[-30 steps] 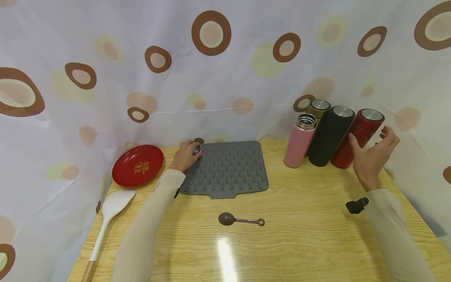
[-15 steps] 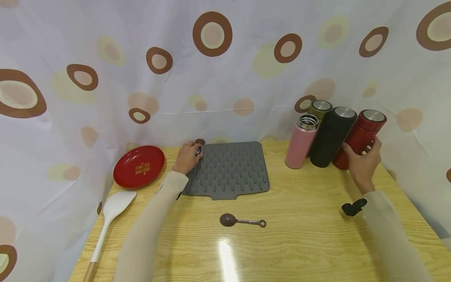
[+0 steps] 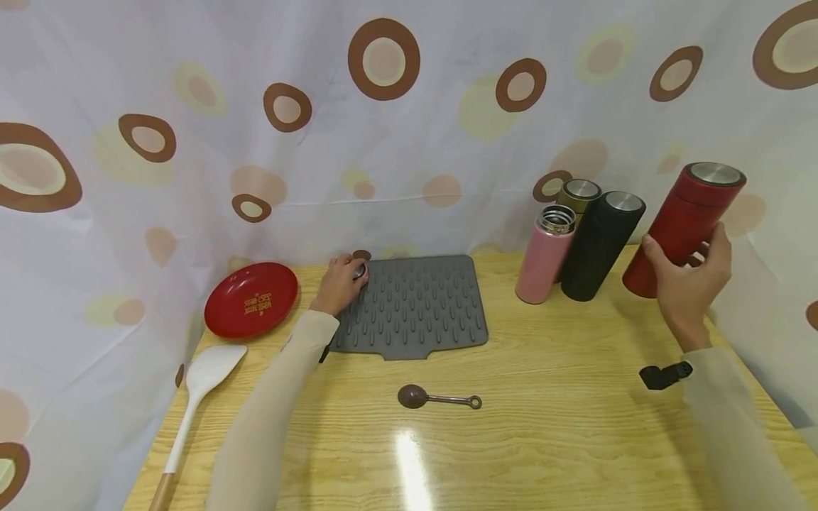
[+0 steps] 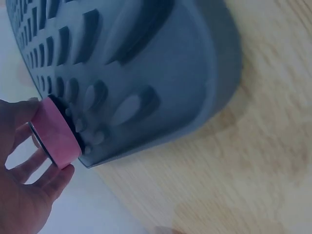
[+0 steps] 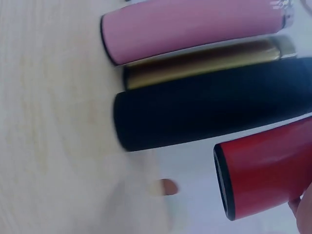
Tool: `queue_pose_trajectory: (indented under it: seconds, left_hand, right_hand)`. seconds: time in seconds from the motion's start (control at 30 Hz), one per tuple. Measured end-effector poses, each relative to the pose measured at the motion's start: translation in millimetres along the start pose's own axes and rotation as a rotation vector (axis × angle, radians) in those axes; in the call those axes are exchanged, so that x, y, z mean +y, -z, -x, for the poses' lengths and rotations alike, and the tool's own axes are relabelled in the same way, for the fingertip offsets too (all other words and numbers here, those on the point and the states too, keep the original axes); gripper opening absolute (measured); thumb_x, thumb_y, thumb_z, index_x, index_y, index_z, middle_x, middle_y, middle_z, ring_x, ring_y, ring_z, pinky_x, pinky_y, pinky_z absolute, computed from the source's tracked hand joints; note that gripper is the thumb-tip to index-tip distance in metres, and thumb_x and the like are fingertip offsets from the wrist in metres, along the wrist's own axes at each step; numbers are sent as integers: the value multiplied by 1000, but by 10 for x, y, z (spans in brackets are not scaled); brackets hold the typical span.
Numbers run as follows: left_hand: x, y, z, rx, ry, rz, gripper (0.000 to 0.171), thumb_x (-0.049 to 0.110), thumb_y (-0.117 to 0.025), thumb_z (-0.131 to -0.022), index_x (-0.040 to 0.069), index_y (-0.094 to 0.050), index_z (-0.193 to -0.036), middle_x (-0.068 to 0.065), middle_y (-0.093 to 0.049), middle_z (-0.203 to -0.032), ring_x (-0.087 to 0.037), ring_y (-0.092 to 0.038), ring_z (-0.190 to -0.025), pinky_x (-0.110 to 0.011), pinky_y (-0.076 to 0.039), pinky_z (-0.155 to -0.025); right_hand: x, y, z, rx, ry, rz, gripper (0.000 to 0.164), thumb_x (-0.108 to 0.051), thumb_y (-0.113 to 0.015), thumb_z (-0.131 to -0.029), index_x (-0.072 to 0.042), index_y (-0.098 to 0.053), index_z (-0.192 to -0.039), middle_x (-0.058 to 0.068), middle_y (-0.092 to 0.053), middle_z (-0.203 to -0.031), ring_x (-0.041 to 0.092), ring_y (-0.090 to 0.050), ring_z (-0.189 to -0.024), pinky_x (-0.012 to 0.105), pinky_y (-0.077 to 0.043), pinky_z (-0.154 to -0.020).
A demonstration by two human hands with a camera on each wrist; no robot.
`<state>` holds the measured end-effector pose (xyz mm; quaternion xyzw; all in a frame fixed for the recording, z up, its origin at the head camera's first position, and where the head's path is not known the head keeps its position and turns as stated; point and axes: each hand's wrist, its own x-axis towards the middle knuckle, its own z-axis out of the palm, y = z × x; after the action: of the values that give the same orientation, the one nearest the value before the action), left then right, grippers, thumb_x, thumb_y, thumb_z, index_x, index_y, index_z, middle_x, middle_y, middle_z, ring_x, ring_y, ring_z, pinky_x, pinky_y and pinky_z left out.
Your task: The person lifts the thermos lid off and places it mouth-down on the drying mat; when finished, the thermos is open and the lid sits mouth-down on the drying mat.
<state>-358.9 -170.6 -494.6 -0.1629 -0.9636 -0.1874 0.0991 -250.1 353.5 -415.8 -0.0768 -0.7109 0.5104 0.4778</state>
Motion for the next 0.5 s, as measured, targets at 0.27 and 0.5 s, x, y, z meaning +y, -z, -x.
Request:
queue_pose_trajectory:
  seconds: [0.27, 0.5]
  left_hand:
    - [-37, 2, 34, 11, 10, 56, 41, 14, -72, -99, -4, -65, -136, -29, -59, -137, -47, -55, -123, -58, -50, -103]
    - [-42, 23, 31, 89, -63, 67, 43, 13, -76, -97, 0, -65, -136, -30, -58, -139, -50, -54, -127, -61, -45, -108]
  right_hand:
    - [-399, -37, 95, -89, 198, -81, 58, -14, -83, -81, -14, -67, -137, -19, -63, -119, 6, -59, -110, 16, -46, -86]
    - [-468, -162, 241, -248, 423, -92, 67, -33, -87, -82, 6, -66, -132, 8, -69, -116, 3, -58, -110, 12, -45, -89]
